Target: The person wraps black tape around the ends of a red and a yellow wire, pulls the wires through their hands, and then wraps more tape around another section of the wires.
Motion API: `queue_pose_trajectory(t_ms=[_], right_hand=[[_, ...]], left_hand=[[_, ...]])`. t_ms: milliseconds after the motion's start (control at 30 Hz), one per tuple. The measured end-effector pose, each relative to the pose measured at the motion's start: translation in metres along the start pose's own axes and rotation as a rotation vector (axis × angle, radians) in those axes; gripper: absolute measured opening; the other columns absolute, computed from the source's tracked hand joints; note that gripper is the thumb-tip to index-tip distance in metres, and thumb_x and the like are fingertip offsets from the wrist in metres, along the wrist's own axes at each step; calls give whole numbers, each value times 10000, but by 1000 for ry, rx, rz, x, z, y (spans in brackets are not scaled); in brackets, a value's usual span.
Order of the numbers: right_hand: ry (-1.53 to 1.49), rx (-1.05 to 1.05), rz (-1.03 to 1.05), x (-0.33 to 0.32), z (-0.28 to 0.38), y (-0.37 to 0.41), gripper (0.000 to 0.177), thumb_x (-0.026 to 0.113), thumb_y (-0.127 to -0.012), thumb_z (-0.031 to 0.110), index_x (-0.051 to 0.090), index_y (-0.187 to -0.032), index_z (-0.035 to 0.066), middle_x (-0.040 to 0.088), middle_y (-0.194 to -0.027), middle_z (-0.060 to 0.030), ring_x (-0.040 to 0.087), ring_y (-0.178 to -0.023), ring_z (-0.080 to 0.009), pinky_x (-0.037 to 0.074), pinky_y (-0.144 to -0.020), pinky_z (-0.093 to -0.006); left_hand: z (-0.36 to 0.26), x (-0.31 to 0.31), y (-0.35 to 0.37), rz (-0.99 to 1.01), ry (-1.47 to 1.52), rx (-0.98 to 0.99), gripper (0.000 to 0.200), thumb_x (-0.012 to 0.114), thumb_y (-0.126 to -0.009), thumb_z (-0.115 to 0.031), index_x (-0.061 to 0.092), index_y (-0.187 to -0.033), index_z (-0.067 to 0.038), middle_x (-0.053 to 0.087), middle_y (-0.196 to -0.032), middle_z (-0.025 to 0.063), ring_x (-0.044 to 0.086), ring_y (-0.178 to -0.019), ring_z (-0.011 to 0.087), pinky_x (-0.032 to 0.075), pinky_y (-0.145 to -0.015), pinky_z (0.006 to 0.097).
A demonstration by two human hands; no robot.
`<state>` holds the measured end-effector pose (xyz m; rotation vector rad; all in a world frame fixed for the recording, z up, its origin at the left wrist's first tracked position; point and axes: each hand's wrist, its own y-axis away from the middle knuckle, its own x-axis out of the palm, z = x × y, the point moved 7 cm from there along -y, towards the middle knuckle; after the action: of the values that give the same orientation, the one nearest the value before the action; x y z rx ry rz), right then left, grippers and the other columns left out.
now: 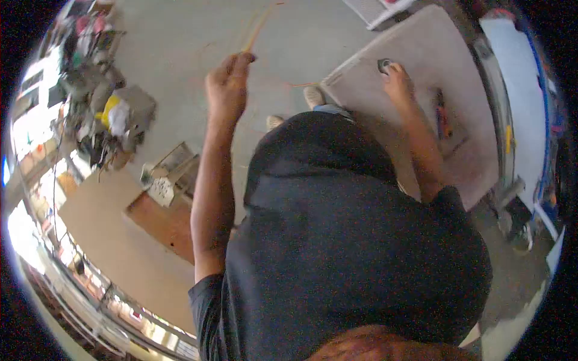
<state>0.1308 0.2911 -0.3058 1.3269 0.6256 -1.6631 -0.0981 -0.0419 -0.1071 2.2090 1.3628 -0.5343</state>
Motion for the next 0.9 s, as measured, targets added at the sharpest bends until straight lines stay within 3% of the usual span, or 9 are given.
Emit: queue_pose_trajectory(t_ms=[67, 100, 167, 267, 367, 633, 767, 833, 900], right_hand=[[-322, -70, 143, -17, 62, -12, 346, 663, -840, 206, 612, -1127, 21, 613, -1118, -141, 595, -1044, -254, 477, -887, -367], [-612, -90, 296, -29, 97, -10, 333, 646, -863, 197, 608, -1139, 14, 629, -1091, -128, 595, -1040, -204, 470, -886, -336], [-800, -298, 451, -52, 169, -6, 288, 608, -903, 164, 601, -1140, 3, 639, -1049, -95, 560, -1022, -138, 434, -913, -299], [-1063, -567, 591, -96, 249, -1, 236, 580, -919, 133, 602, -1109, -6, 627, -1044, -68, 549, -1013, -136, 408, -948, -300], [-1199, -563, 565, -114, 274, -4, 222, 636, -901, 188, 637, -1078, 54, 642, -972, -43, 565, -944, -138, 419, -906, -292], [-1107, -733, 548, -131, 302, -14, 228, 632, -904, 180, 641, -1094, 54, 657, -1003, -56, 583, -976, -154, 424, -918, -306], [-999, -736, 505, -141, 312, -16, 171, 570, -914, 84, 619, -1060, 10, 624, -985, -37, 549, -967, -122, 412, -913, -289], [-979, -742, 516, -138, 315, -18, 168, 571, -915, 95, 618, -1052, 11, 624, -970, -34, 547, -961, -119, 412, -908, -286], [-963, -744, 525, -139, 316, -20, 166, 572, -916, 105, 616, -1044, 11, 623, -955, -32, 545, -955, -116, 412, -903, -283]], left_hand=[[-5, 0, 8, -21, 21, 33, 242, 572, -932, -237, 708, -978, -43, 516, -688, -29, 450, -659, 54, 363, -578, 226], [-7, -3, 13, -46, 7, 16, 242, 572, -932, -237, 708, -978, -43, 516, -688, -29, 450, -659, 54, 363, -578, 226], [-10, 2, 18, 26, 83, -30, 313, 545, -925, -274, 691, -1010, -10, 676, -830, 113, 596, -796, 144, 467, -756, 298], [-14, -5, 25, 24, 210, -19, 309, 520, -906, -217, 679, -1032, 16, 600, -727, 73, 528, -711, 119, 437, -679, 272], [-13, -14, 31, -7, 347, -44, 317, 487, -871, -154, 656, -1061, 36, 534, -679, 45, 469, -657, 104, 405, -626, 256], [-15, -34, 43, -320, 422, 51, 199, 473, -840, -102, 590, -966, -1, 529, -680, 17, 429, -591, 79, 348, -529, 233], [-20, -36, 46, -325, 380, 141, 156, 471, -841, -110, 578, -906, -17, 587, -726, 41, 452, -600, 89, 377, -548, 243], [-24, -38, 47, -287, 343, 137, 169, 460, -847, -74, 561, -933, 31, 619, -767, 107, 585, -725, 168, 477, -694, 309], [-18, -37, 45, -283, 353, 127, 171, 461, -847, -79, 561, -932, 32, 622, -767, 109, 588, -721, 169, 478, -690, 310]])
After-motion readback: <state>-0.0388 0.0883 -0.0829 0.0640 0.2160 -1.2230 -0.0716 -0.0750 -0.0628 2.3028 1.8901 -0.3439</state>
